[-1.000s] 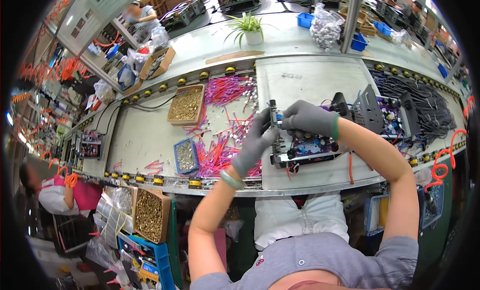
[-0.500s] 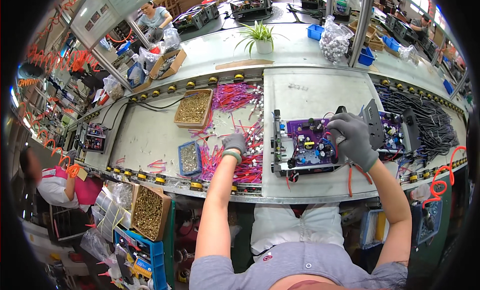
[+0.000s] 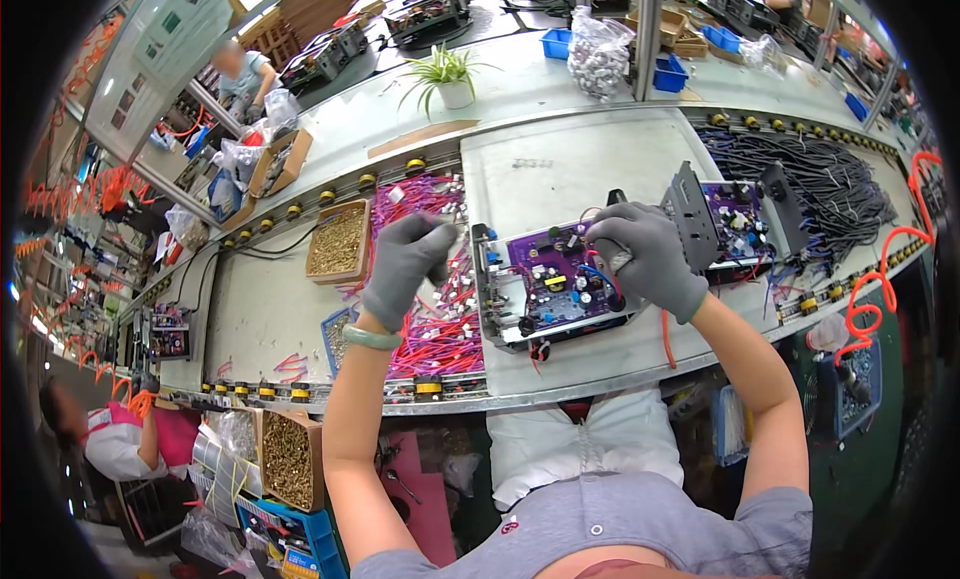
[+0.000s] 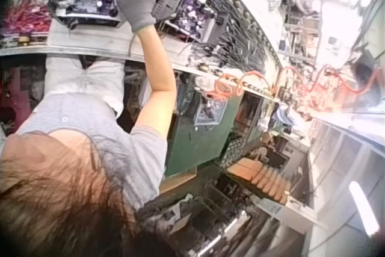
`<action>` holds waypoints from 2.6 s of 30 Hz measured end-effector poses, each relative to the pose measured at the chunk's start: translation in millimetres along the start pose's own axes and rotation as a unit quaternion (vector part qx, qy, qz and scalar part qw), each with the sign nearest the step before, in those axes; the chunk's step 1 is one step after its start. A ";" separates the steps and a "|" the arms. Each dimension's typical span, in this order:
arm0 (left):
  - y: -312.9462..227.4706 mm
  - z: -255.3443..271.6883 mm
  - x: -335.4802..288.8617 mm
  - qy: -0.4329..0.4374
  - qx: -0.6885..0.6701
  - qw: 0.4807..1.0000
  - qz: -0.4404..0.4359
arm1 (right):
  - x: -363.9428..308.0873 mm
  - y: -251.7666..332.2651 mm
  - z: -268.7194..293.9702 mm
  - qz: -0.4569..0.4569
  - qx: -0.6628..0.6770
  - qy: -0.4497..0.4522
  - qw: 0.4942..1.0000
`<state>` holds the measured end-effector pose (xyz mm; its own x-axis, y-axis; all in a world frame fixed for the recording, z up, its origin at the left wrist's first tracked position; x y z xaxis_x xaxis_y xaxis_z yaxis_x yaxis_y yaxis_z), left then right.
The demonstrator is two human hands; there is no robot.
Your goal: The person assembles electronic devices on a factory workbench. They use a pneumatic screwdriver to secure screws into the metal casing of a power supply unit, then use pliers to strip and cut wires. The person connects these wires to the internal circuit board and organizes the wiring within the unit.
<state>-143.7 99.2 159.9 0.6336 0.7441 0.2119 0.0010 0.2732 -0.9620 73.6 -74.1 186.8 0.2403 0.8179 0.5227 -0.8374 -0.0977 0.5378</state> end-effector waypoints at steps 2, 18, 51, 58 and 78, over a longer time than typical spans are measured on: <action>-26.9 -39.2 12.5 0.033 0.133 0.985 -0.102 | -1.0 0.7 1.1 0.003 -0.014 -0.001 1.000; 1.8 -121.0 23.8 0.284 0.518 0.800 -0.103 | -1.9 -4.1 0.9 -0.001 0.005 -0.002 1.000; 6.8 -128.9 35.5 0.420 0.468 0.777 -0.030 | -2.1 -11.1 7.9 -0.012 0.045 -0.020 0.999; 16.1 -129.7 47.3 0.462 0.593 0.660 -0.007 | -4.0 -15.4 6.6 -0.037 0.060 -0.040 0.997; -75.7 -104.1 -18.5 0.092 0.522 0.725 -0.441 | 5.6 27.1 -77.7 -0.122 0.078 0.103 0.984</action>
<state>-75.0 1.3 210.8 0.8347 -0.0678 0.5465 -0.0566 0.9766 0.2076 14.0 -28.1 152.9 0.3068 0.9240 0.2284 -0.6777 0.0436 0.7340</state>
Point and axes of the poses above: each hand's wrist, its own x-axis towards the middle knuckle, its own z-axis out of the back of the hand, y = z × x, the point moved 9 cm from there along x, towards the middle knuckle, and after that the axes turned 12 degrees about -z, right-handed, at the moved point
